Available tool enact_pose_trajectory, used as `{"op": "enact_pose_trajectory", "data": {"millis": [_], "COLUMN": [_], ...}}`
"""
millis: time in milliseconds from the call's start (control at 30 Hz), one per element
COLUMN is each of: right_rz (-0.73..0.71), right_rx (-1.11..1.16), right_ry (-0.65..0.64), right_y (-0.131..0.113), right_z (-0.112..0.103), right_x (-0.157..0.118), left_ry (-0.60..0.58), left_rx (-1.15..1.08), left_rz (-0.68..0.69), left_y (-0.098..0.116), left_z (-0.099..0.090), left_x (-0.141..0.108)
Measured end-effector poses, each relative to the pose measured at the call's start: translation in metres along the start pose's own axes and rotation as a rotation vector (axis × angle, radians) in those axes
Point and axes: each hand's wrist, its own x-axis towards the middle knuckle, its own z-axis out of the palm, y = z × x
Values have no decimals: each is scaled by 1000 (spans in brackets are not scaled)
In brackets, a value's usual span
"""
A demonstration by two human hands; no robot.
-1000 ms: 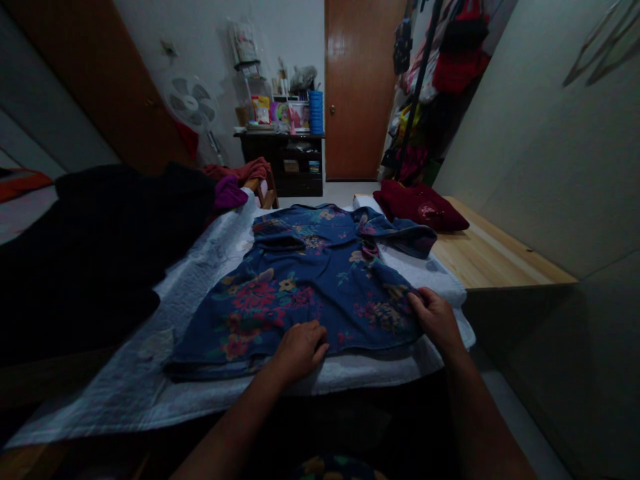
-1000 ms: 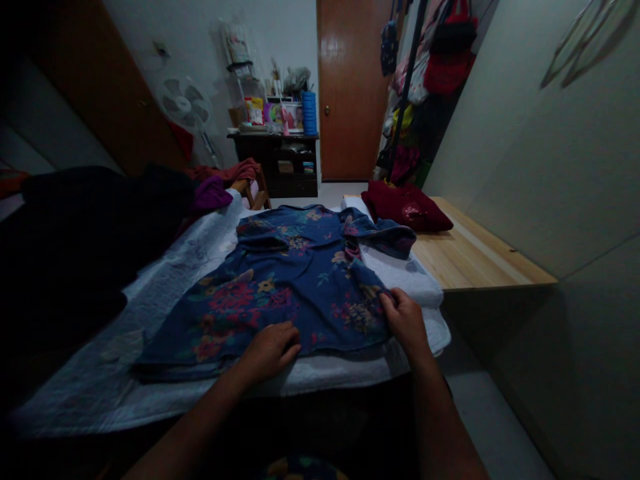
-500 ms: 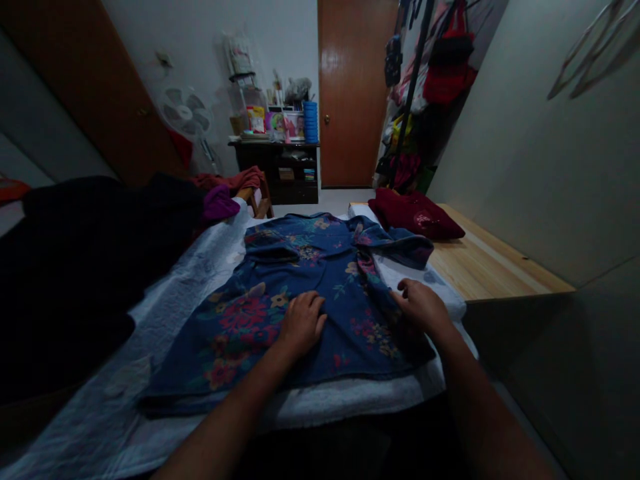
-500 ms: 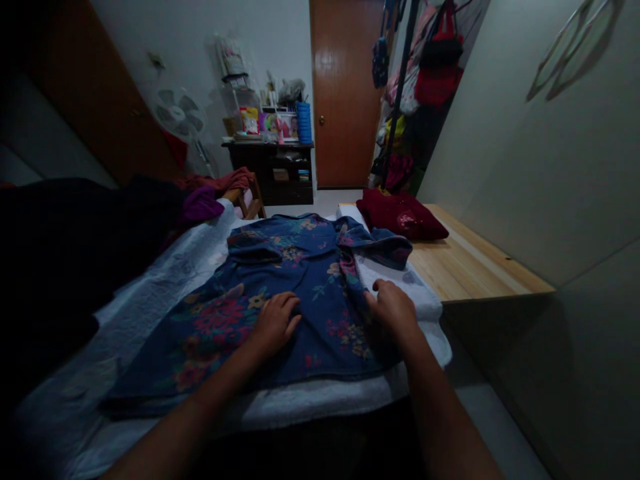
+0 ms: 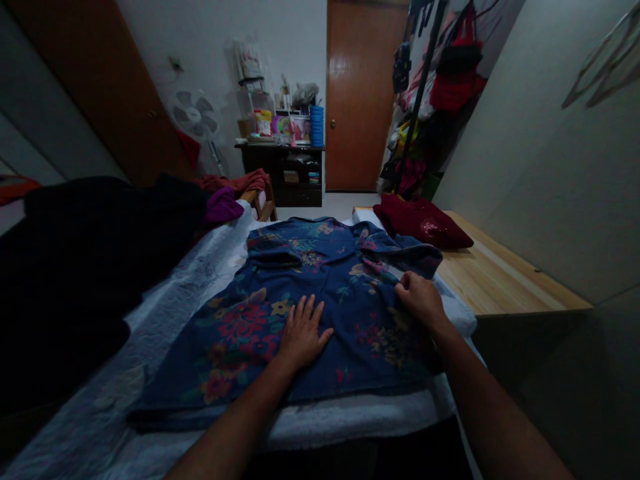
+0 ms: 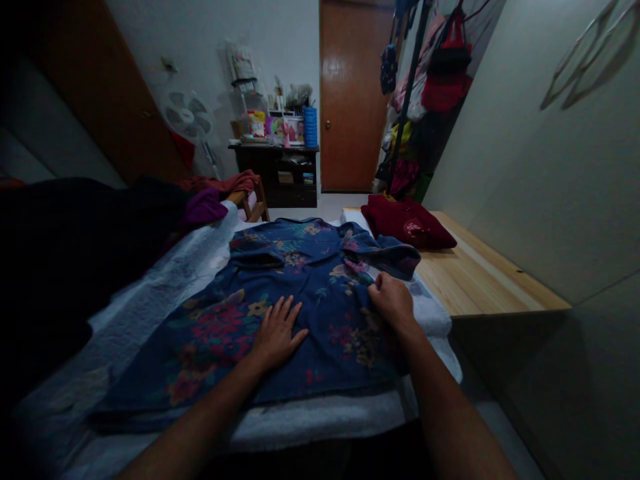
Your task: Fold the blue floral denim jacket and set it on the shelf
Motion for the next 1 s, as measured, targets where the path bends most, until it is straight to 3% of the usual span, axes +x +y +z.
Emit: {"op": "enact_pose_trajectory", "data": {"millis": [133,233,367,467,567,633,733,800,867,1000], "right_rz": [-28,-62,-73,-103,-164,-189,-174,-134,-92,-32], "right_rx": [-127,-102,-48,-76,-123,-156,-187,-193,-190,-181], "right_ry": [-167,-254,-186,-86,-75,-99,-66,39,133,192], "right_y": [9,6,-6,-13,-17,-17,-11,-5,0,2], "right_z": [-4,-6,-5,4,16,20,17,12,7,9], "right_x": [11,29,63,86,104,114,128,136,143,145], "left_ry": [-4,-47,-199,-143,29,74,-5,-54,-62,-57], "left_rx": [17,20,-87,-119,-58,-20,13,20,25,20], "left_rz": [33,78,155,165,113,53,-1,1,5,7], "left_y": [5,10,14,11,1,-7,-16,-19,-20,-20], "left_z": [-10,-20,-36,-42,-35,-23,-2,8,13,15], "left_x": [-1,1,21,50,81,95,101,99,96,95]}}
